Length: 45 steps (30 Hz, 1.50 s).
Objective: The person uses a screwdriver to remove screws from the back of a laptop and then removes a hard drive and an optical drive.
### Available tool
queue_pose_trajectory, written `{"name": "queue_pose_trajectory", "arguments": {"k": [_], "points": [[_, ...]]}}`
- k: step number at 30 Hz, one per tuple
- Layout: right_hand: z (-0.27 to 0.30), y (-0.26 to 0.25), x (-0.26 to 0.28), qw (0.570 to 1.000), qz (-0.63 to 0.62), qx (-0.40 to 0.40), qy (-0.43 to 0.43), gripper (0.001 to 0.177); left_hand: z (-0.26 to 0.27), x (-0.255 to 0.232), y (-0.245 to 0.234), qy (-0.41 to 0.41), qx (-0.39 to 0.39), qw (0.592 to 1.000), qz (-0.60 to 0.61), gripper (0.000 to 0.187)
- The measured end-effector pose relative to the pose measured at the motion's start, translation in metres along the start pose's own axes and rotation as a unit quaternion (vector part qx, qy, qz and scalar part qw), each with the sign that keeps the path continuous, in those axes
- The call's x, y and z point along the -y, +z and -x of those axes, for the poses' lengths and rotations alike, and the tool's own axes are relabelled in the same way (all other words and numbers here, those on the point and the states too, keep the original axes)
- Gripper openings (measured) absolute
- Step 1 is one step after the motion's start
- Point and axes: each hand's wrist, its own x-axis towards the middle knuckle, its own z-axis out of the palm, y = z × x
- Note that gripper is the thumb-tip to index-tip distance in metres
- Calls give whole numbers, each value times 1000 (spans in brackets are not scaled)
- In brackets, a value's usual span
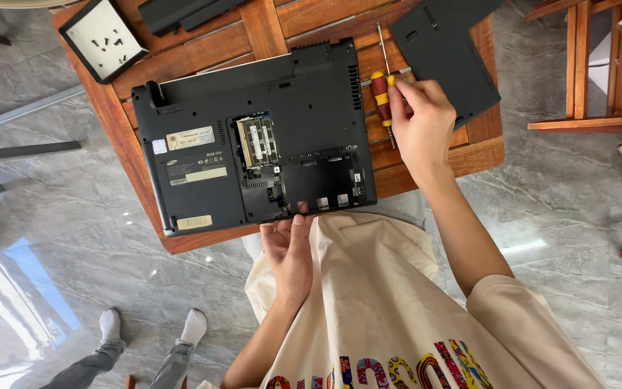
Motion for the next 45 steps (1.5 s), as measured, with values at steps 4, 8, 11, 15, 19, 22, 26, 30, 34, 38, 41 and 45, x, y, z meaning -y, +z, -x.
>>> {"name": "queue_pose_trajectory", "arguments": {"k": [4,8,11,15,19,22,26,30,34,38,41,45], "points": [[7,1,-8,995,66,72,-6,19,2,-36,19,-53,-53,997,-25,27],[3,1,-7,995,67,77,13,15,-4,-47,15,-72,-98,992,-20,19],[2,-12,2,995,67,68,39,12,-1,-53,3,-71,-77,994,-8,18],[8,-54,30,990,-73,45,115,16,-2,-53,-4,-76,-96,992,32,22],[44,-79,38,927,-269,130,226,24,-2,-57,5,-69,-82,994,-32,13],[56,-93,40,923,-263,151,237,20,-2,-57,7,-57,-49,997,-24,14],[68,-93,27,925,-257,139,243,15,-4,-52,0,-76,-88,993,-33,11],[66,-93,23,914,-251,141,286,11,-5,-51,-3,-71,-64,995,-2,3],[67,-86,21,893,-305,99,316,5,-9,-46,-23,-75,-90,993,-4,16],[70,-89,34,803,-391,161,420,19,-5,-65,-10,-91,-53,994,1,10],[70,-90,41,787,-350,177,476,17,-4,-66,-10,-97,-85,991,16,10],[70,-89,36,799,-318,152,487,13,-6,-63,-14,-96,-79,992,26,5]]}}
